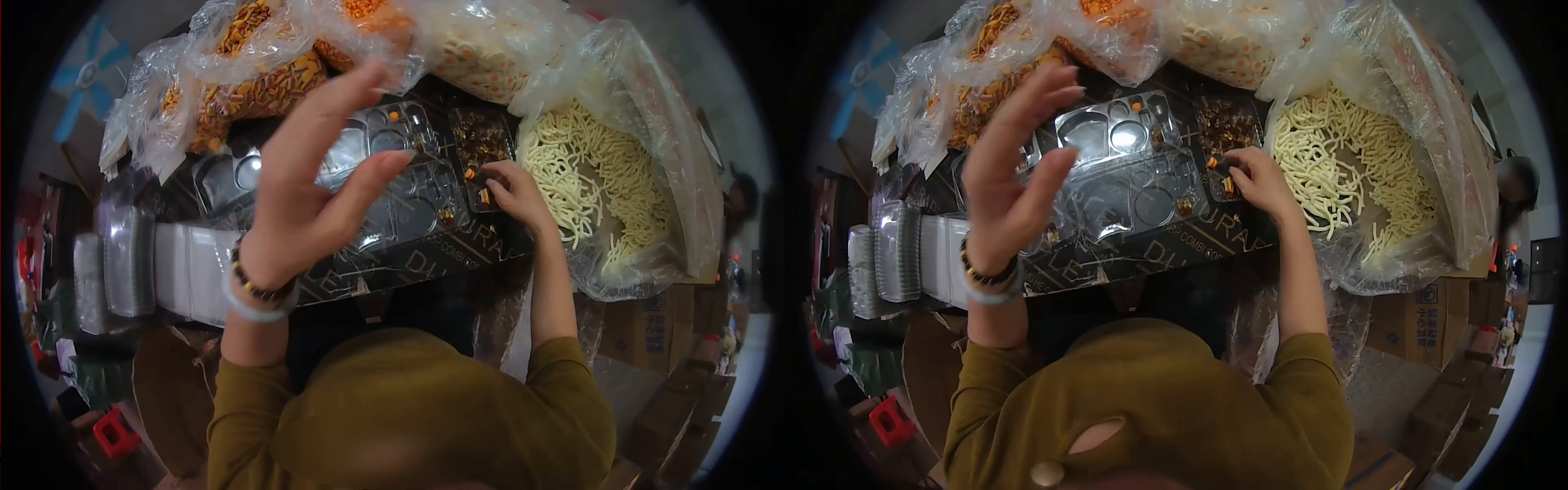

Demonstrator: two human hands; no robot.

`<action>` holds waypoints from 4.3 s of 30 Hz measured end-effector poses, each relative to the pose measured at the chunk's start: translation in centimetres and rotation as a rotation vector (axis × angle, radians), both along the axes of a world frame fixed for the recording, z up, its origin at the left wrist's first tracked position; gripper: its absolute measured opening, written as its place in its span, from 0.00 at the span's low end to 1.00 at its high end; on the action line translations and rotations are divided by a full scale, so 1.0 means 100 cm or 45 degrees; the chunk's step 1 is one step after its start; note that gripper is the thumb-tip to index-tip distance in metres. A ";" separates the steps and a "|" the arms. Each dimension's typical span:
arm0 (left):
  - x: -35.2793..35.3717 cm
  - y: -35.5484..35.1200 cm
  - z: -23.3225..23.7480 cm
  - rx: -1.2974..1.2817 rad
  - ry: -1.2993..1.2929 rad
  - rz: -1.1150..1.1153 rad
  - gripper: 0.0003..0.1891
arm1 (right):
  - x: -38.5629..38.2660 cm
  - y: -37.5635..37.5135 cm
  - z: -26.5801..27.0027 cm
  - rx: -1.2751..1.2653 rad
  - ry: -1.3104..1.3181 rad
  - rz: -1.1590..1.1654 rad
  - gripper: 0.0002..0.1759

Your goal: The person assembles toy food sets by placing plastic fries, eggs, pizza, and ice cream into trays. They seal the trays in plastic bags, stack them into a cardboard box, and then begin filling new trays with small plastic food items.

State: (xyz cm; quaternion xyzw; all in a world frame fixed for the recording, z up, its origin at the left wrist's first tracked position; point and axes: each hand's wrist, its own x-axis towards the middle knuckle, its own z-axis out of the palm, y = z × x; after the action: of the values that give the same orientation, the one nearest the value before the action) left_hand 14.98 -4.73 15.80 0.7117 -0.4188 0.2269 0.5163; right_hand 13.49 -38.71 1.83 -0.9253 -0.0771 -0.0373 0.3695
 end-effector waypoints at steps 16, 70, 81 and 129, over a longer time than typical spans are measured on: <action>-0.045 0.067 0.070 -0.515 -0.118 0.066 0.30 | 0.113 0.110 0.017 -0.030 -0.542 0.074 0.08; 0.225 -0.050 -0.097 -0.550 1.289 -0.290 0.18 | 0.320 0.160 0.141 -0.491 0.647 0.591 0.19; 0.198 -0.041 -0.104 -0.294 1.205 0.215 0.16 | 0.355 0.163 0.081 -0.181 0.307 1.026 0.20; 0.021 0.149 -0.160 0.586 0.451 0.837 0.17 | 0.187 0.329 0.005 -0.221 -0.201 0.928 0.19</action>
State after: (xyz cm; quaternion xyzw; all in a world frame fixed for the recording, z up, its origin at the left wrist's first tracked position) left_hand 17.08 10.13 -0.23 0.9316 -0.1147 0.1544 0.3085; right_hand 32.23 -5.82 2.34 -0.8592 -0.4323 0.0320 0.2718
